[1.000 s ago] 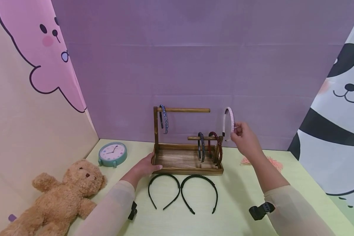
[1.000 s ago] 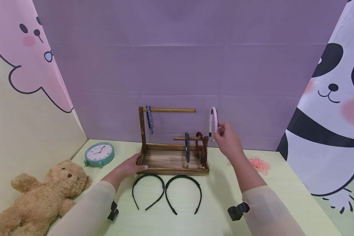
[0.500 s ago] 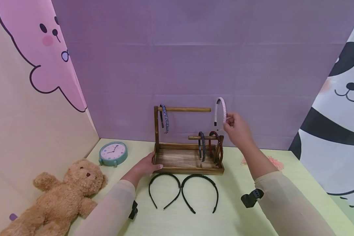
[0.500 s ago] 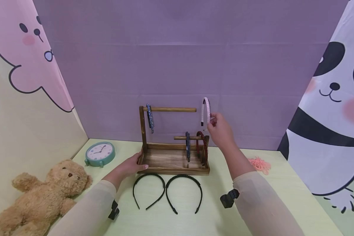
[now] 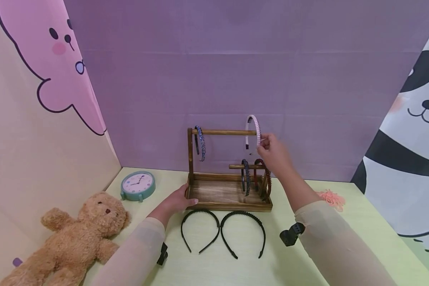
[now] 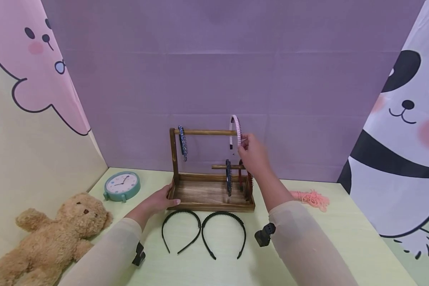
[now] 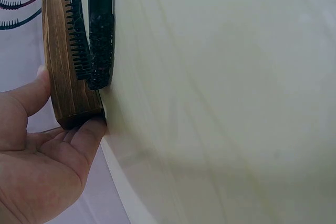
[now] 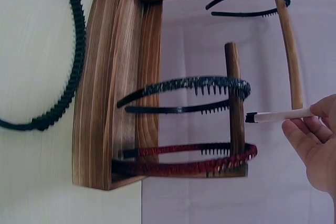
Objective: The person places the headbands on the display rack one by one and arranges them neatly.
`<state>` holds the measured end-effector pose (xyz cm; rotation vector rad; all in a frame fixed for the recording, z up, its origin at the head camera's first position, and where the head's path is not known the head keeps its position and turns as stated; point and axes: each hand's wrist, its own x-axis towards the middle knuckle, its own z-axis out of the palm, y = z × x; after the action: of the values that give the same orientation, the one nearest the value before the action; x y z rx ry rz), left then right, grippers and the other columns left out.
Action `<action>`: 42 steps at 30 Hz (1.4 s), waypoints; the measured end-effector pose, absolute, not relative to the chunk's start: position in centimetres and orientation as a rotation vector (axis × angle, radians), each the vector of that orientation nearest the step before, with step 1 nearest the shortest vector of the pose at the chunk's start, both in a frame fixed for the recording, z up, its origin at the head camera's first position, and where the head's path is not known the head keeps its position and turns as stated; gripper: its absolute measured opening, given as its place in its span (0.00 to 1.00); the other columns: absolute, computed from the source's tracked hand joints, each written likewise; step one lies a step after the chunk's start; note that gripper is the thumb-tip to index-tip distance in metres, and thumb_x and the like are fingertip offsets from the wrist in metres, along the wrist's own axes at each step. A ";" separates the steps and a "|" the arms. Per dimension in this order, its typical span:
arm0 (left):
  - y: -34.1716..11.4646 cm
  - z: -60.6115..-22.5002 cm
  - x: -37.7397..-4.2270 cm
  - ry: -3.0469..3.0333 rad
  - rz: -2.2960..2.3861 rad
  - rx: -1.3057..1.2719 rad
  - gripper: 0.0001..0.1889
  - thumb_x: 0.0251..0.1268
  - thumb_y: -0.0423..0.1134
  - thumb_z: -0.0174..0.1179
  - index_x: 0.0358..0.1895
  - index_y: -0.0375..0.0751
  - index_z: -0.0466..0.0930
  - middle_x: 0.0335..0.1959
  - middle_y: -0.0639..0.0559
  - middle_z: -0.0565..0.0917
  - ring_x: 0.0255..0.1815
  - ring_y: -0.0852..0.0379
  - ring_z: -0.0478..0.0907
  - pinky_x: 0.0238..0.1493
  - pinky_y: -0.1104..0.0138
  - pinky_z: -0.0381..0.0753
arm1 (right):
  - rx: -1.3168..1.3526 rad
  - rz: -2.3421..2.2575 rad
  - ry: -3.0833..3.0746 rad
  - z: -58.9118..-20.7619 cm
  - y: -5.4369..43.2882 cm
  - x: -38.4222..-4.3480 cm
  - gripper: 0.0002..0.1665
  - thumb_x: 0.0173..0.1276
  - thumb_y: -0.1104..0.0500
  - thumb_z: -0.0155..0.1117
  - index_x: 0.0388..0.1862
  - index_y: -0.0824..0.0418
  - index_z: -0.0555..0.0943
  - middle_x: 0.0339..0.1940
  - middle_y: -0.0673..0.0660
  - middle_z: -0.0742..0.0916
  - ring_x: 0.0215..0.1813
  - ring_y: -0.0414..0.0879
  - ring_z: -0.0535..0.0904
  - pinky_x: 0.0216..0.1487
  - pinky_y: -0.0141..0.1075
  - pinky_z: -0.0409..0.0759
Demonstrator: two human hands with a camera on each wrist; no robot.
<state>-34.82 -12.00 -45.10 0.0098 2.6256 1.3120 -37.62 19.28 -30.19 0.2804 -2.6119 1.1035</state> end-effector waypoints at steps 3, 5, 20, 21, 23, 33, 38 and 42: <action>-12.0 -45.2 -34.9 2.620 1.314 0.003 0.44 0.68 0.45 0.62 0.79 0.43 0.46 0.78 0.37 0.56 0.78 0.36 0.52 0.74 0.43 0.56 | 0.298 1.109 -2.613 -30.2 18.5 -37.7 0.24 0.77 0.57 0.52 0.67 0.65 0.66 0.51 0.63 0.80 0.50 0.55 0.78 0.43 0.42 0.76; -12.0 -45.3 -35.0 2.619 1.306 0.001 0.44 0.68 0.46 0.63 0.80 0.43 0.45 0.78 0.37 0.56 0.78 0.35 0.52 0.74 0.43 0.56 | 0.311 1.116 -2.613 -30.3 17.9 -37.7 0.24 0.76 0.57 0.52 0.66 0.65 0.66 0.51 0.62 0.81 0.51 0.55 0.78 0.44 0.42 0.76; -12.2 -45.1 -34.9 2.623 1.311 0.016 0.45 0.67 0.45 0.63 0.80 0.43 0.45 0.78 0.37 0.56 0.78 0.36 0.51 0.74 0.43 0.55 | 0.421 1.112 -2.666 -31.0 12.8 -38.0 0.24 0.75 0.57 0.55 0.67 0.61 0.68 0.50 0.58 0.82 0.50 0.51 0.80 0.44 0.41 0.78; -12.2 -45.1 -34.9 2.624 1.314 0.019 0.45 0.67 0.45 0.63 0.80 0.43 0.46 0.78 0.37 0.56 0.78 0.36 0.52 0.74 0.43 0.55 | 0.429 1.114 -2.666 -31.0 12.5 -38.0 0.24 0.75 0.58 0.56 0.67 0.62 0.68 0.49 0.58 0.83 0.50 0.51 0.80 0.44 0.41 0.78; -12.1 -45.0 -34.8 2.620 1.318 0.014 0.44 0.67 0.45 0.63 0.80 0.43 0.46 0.78 0.37 0.56 0.78 0.36 0.52 0.74 0.43 0.55 | 0.445 1.125 -2.671 -31.2 12.0 -38.2 0.24 0.74 0.59 0.56 0.66 0.62 0.69 0.49 0.59 0.83 0.50 0.52 0.81 0.45 0.41 0.79; -12.2 -45.1 -34.9 2.619 1.315 0.008 0.44 0.68 0.46 0.63 0.80 0.43 0.46 0.78 0.38 0.56 0.78 0.36 0.52 0.74 0.43 0.55 | 0.462 1.122 -2.718 -31.7 10.3 -38.4 0.22 0.74 0.57 0.57 0.64 0.59 0.70 0.47 0.57 0.84 0.47 0.50 0.81 0.39 0.38 0.79; -12.1 -45.2 -34.9 2.619 1.317 0.008 0.44 0.68 0.45 0.62 0.80 0.43 0.46 0.78 0.38 0.56 0.78 0.37 0.52 0.75 0.43 0.54 | 0.454 1.080 -2.744 -31.8 9.9 -38.3 0.22 0.75 0.56 0.57 0.64 0.59 0.71 0.46 0.57 0.84 0.44 0.50 0.80 0.41 0.39 0.78; -12.1 -45.2 -34.9 2.623 1.314 0.010 0.44 0.68 0.45 0.62 0.80 0.43 0.46 0.78 0.38 0.56 0.78 0.37 0.51 0.75 0.43 0.54 | 0.435 1.073 -2.761 -31.8 9.8 -38.4 0.22 0.75 0.55 0.57 0.65 0.58 0.70 0.47 0.56 0.84 0.45 0.50 0.80 0.42 0.39 0.78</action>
<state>-34.85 -12.10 -45.18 0.0104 2.6233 1.3137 -38.38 9.81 -31.84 0.4346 -2.7606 1.0730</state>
